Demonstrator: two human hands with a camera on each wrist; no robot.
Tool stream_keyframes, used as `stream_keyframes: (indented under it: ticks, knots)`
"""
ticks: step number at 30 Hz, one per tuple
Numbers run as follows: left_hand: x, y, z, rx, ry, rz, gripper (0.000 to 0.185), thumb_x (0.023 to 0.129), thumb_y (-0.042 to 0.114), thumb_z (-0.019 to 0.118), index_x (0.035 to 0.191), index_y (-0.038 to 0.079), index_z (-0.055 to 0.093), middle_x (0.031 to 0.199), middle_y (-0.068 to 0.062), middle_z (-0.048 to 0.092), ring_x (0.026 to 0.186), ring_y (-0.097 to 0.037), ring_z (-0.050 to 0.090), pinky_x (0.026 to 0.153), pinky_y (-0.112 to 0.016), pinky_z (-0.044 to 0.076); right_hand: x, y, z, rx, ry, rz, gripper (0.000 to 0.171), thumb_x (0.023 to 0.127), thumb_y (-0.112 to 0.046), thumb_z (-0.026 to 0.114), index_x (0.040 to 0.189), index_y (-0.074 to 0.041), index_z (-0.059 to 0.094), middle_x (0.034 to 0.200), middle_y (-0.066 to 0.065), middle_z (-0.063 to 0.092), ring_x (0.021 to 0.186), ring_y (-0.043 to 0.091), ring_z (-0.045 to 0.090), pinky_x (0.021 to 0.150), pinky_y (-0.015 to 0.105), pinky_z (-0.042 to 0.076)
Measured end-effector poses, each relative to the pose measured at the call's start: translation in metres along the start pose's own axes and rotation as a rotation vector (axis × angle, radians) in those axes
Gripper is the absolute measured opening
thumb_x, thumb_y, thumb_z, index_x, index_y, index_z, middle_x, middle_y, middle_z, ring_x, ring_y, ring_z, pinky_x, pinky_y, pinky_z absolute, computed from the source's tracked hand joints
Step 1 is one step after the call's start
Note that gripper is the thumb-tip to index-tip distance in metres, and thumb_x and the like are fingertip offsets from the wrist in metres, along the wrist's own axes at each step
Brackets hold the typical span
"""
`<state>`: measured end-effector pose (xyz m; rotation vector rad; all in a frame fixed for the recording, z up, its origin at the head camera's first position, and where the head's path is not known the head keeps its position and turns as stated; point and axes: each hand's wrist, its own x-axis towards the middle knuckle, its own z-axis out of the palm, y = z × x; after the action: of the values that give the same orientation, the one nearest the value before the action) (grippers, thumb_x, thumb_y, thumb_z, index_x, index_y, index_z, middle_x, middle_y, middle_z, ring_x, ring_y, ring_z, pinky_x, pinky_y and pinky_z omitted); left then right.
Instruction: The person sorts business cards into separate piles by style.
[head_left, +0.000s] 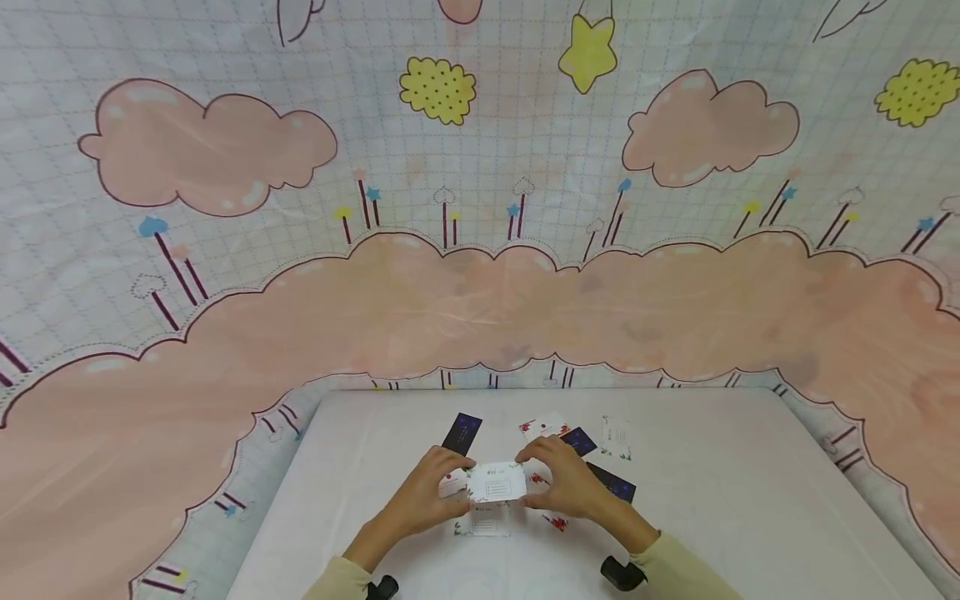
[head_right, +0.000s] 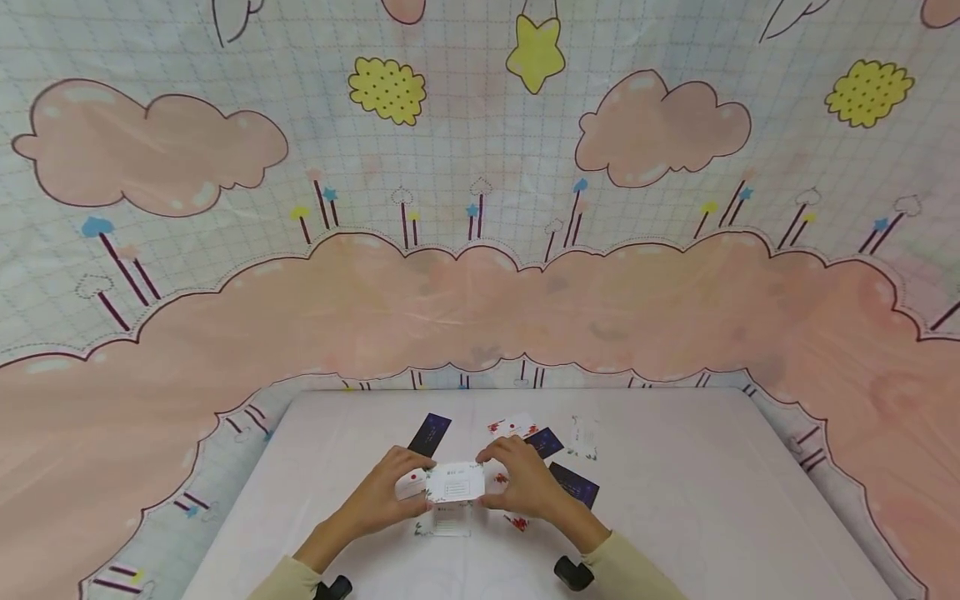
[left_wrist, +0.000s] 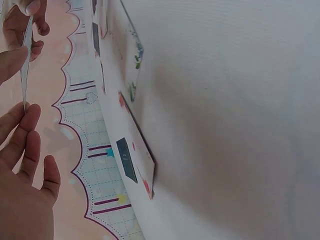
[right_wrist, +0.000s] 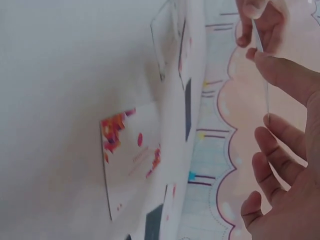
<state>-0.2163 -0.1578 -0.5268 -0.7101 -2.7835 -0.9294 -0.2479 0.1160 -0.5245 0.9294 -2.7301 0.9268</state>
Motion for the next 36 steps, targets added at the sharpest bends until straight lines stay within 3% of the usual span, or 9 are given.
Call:
stream_keyframes:
  ticks: [11,23,31,36]
  knots:
    - [-0.009,-0.014,0.002,0.065,0.014,0.029,0.053,0.068,0.028,0.087,0.116,0.020,0.067,0.115,0.008,0.065,0.112,-0.013,0.053,0.098,-0.042,0.047,-0.006,-0.005,0.022,-0.056,0.023,-0.008,0.052,0.062,-0.036,0.090,0.107,-0.024,0.067,0.109,-0.011,0.066,0.105,0.013,0.053,0.089,0.043,0.044]
    - [-0.015,-0.025,0.004,0.150,-0.043,0.064,0.051,0.069,0.038,0.086,0.114,0.021,0.069,0.112,0.007,0.066,0.108,-0.015,0.055,0.093,-0.044,0.044,-0.010,-0.010,0.037,-0.105,-0.009,0.031,0.052,0.062,-0.042,0.089,0.106,-0.022,0.068,0.102,-0.008,0.061,0.100,0.014,0.052,0.080,0.032,0.036]
    - [-0.016,-0.028,0.006,0.169,-0.113,-0.006,0.052,0.070,0.040,0.085,0.114,0.018,0.069,0.106,0.008,0.062,0.109,-0.018,0.055,0.093,-0.044,0.045,-0.011,-0.008,0.047,-0.108,-0.046,0.061,0.051,0.063,-0.043,0.088,0.105,-0.022,0.069,0.097,-0.009,0.060,0.094,0.012,0.049,0.076,0.029,0.034]
    - [-0.016,-0.030,0.009,0.131,-0.139,-0.049,0.053,0.070,0.038,0.085,0.115,0.016,0.069,0.110,0.001,0.063,0.124,-0.034,0.053,0.104,-0.056,0.041,-0.010,-0.007,0.050,-0.128,-0.061,0.079,0.053,0.062,-0.046,0.088,0.105,-0.021,0.070,0.095,-0.008,0.060,0.092,0.011,0.049,0.076,0.030,0.035]
